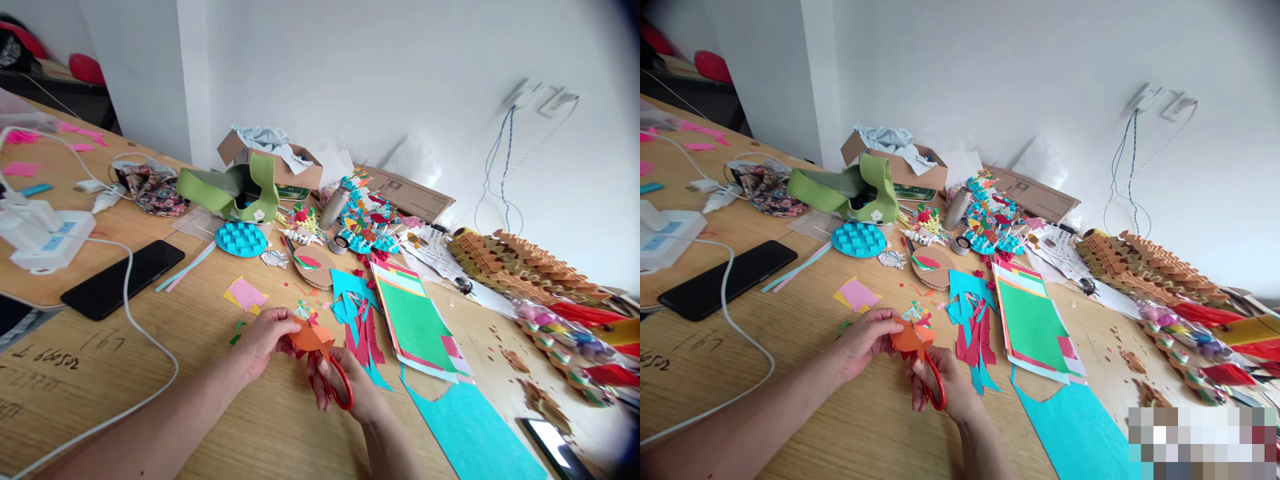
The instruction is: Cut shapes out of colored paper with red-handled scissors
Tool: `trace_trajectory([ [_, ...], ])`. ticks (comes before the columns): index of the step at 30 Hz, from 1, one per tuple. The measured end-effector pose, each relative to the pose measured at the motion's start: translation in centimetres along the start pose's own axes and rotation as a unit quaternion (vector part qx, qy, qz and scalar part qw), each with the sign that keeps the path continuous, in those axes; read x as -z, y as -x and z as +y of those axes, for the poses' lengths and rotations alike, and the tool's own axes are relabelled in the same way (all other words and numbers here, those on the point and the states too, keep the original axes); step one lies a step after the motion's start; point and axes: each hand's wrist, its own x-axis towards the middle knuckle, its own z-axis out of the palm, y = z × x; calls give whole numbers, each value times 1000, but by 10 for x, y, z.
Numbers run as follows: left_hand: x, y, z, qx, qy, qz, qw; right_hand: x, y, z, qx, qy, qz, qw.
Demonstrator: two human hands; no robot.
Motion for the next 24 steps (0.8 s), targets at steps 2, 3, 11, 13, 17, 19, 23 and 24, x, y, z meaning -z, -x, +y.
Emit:
trace_trajectory([
  [2,0,0,1,1,7,4,1000,0,0,0,-3,12,5,1000],
  [3,0,0,1,2,12,4,1000,-1,0,0,-5,17,8,1000],
  [11,3,-2,-4,47,40,-53,997,-5,-1,-3,11,49,58,997],
  [13,5,-3,-7,51,38,-66,996,-5,-2,-5,10,47,60,997],
  [17,5,-3,-6,45,36,-58,997,-4,-2,-4,1,36,57,998],
  [19,4,-3,-4,42,40,-45,997,-4,-3,-3,0,31,52,998],
  [23,2,-2,-1,30,47,-27,998,-3,-2,-1,-4,21,40,999],
  [24,2,-2,0,27,46,-27,998,-3,-2,-1,-6,17,36,999],
])
